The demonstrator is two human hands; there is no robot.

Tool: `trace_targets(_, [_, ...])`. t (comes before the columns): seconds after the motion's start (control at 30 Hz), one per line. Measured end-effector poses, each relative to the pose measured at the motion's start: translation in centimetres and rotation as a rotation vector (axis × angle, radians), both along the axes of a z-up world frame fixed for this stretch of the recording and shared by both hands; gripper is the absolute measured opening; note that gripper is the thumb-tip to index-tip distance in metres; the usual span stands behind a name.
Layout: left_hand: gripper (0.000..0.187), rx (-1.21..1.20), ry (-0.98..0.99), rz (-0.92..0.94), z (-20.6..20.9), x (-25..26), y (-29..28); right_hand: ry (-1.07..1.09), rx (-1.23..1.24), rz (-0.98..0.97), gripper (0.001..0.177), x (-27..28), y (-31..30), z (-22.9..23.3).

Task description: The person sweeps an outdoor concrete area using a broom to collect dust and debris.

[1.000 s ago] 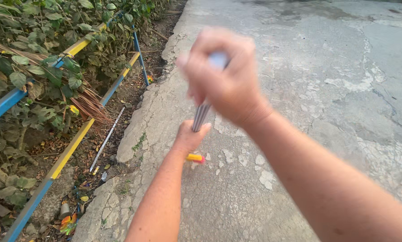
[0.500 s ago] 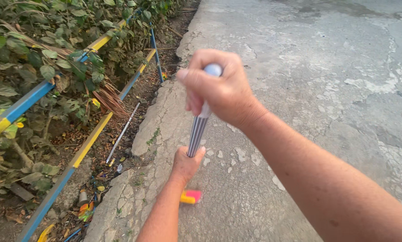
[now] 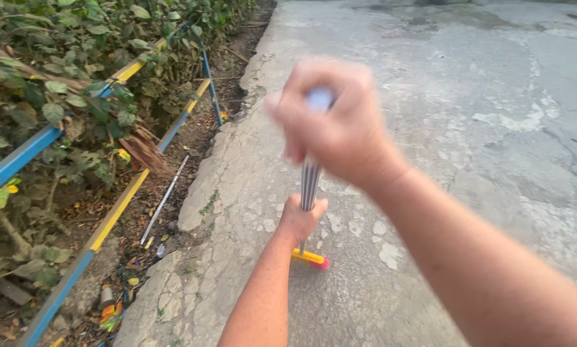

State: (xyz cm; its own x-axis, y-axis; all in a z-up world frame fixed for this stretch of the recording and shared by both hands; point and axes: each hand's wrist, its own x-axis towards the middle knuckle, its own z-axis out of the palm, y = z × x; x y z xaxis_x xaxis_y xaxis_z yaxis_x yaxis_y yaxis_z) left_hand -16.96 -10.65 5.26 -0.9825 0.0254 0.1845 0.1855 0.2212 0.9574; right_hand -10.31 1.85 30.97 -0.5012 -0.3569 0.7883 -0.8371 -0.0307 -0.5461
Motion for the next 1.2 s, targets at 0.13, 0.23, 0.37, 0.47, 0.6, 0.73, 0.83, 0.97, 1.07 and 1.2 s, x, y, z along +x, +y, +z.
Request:
trace_targets(0.13, [0.042, -0.072, -0.053, -0.028, -4.0, 1.9, 2.2, -0.240, -0.027, 0.061, 0.026, 1.6, 0.5, -3.4])
trace_targets(0.23, [0.038, 0.034, -0.100, -0.021, -4.6, 5.3, 4.0, -0.341, -0.063, 0.030, 0.025, 3.8, 2.9, -3.9])
trace_targets(0.37, [0.035, 0.004, -0.135, -0.018, -3.0, 10.6, 7.3, -0.169, -0.099, 0.064, 0.027, 7.4, 7.3, -2.6])
trace_targets(0.47, [0.039, 0.004, -0.080, -0.062, -0.2, 14.0, 10.4, -0.191, -0.162, -0.024, 0.028, 10.8, 10.8, 0.0])
trace_targets(0.6, [0.039, 0.005, -0.042, -0.103, 3.8, 17.9, 15.5, -0.124, -0.209, -0.137, 0.031, 16.4, 15.0, 4.2])
trace_targets(0.73, [0.041, 0.163, -0.055, -0.347, 4.6, 20.8, 19.5, 0.018, -0.165, -0.529, 0.026, 20.4, 15.5, 4.4])
trace_targets(0.83, [0.039, -0.012, -0.004, -0.421, 2.8, 22.2, 21.9, 0.506, 0.006, -0.913, 0.028, 21.1, 14.0, 0.7])
trace_targets(0.97, [0.034, 0.267, 0.546, -0.677, 0.3, 24.6, 22.4, 0.075, -0.088, -0.737, 0.028, 22.5, 11.0, -4.6])
trace_targets(1.07, [0.033, 0.129, 0.535, -0.596, -1.2, 26.2, 20.5, -0.040, -0.108, -0.770, 0.030, 23.0, 10.2, -5.3])
trace_targets(1.2, [0.011, 0.003, -0.182, -0.606, -1.8, 26.6, 15.4, -0.150, -0.096, -0.715, 0.027, 24.1, 8.4, -3.7])
